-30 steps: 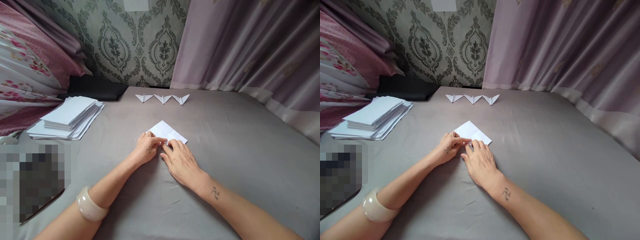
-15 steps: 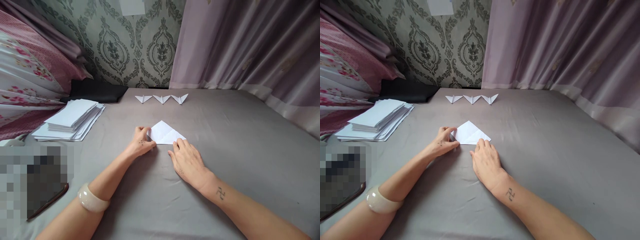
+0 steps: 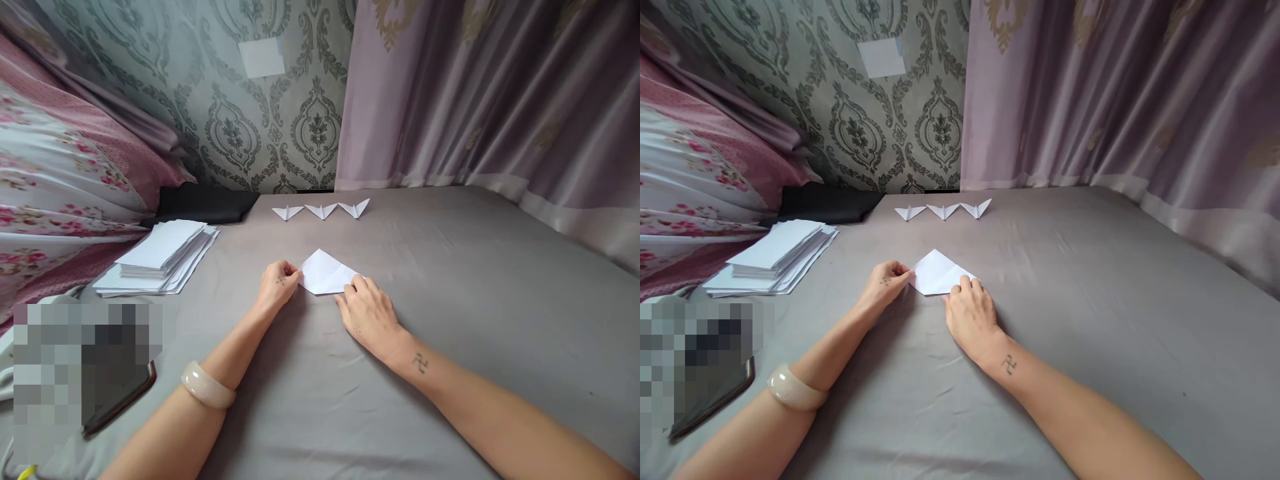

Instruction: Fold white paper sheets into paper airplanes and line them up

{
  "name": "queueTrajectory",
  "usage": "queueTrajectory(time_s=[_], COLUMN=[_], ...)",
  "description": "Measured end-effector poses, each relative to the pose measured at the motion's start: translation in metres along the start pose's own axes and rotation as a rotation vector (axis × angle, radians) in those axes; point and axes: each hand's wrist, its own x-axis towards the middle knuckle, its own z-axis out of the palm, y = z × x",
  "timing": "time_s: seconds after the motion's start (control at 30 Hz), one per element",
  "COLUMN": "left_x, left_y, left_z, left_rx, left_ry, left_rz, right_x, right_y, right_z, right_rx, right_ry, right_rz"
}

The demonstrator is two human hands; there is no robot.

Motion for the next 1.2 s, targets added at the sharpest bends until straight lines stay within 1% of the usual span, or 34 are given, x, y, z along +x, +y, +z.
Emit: queueTrajectory(time_s=[0.07,0.13,0.23,0.27,0.33,0.4,0.43,0.5,0.57,0.63,0.73,0.87,0.93,1.0,1.1,1.2], left_x=[-0.006,-0.015,-0.031,-0.037,-0.048,-0.057,-0.061,-0.066,-0.071,-0.073,-0.074,-0.074,-0.075,-0.075,-0.076,-0.076], left_y=[-0.001,0.0,0.005,0.007,0.013,0.017,0.019,0.021,0.022,0.022,0.022,0.026,0.028,0.03,0.031,0.029], left_z=[-0.001,-0.001,0.0,0.0,0.001,0.0,0.0,-0.002,-0.004,-0.005,-0.005,-0.003,-0.002,-0.002,-0.002,-0.002], left_rx=[-0.057,-0.222,-0.568,-0.639,-0.703,-0.698,-0.674,-0.588,-0.495,-0.456,-0.476,-0.475,-0.478,-0.483,-0.475,-0.425], left_ry=[0.003,-0.037,-0.185,-0.23,-0.305,-0.383,-0.418,-0.471,-0.493,-0.492,-0.478,-0.416,-0.376,-0.362,-0.398,-0.429], left_rz=[-0.022,-0.055,-0.128,-0.157,-0.228,-0.273,-0.269,-0.226,-0.186,-0.164,-0.13,-0.151,-0.161,-0.16,-0.163,-0.141], right_x=[0.003,0.006,0.013,0.016,0.022,0.027,0.029,0.031,0.031,0.03,0.031,0.036,0.038,0.039,0.039,0.037], right_y=[0.004,0.008,0.016,0.019,0.027,0.035,0.039,0.044,0.046,0.044,0.04,0.038,0.039,0.041,0.043,0.043], right_z=[0.002,0.004,0.009,0.01,0.014,0.018,0.02,0.022,0.023,0.022,0.021,0.021,0.023,0.024,0.026,0.026], right_rx=[0.031,0.064,0.142,0.176,0.246,0.311,0.339,0.377,0.368,0.316,0.265,0.375,0.465,0.535,0.565,0.523], right_ry=[0.012,0.023,0.041,0.046,0.046,0.033,0.025,0.019,0.035,0.061,0.064,0.076,0.101,0.107,0.081,0.058], right_rz=[0.014,0.033,0.048,0.042,0.016,-0.011,-0.022,-0.04,-0.041,-0.008,0.049,0.068,0.033,-0.025,-0.089,-0.106])
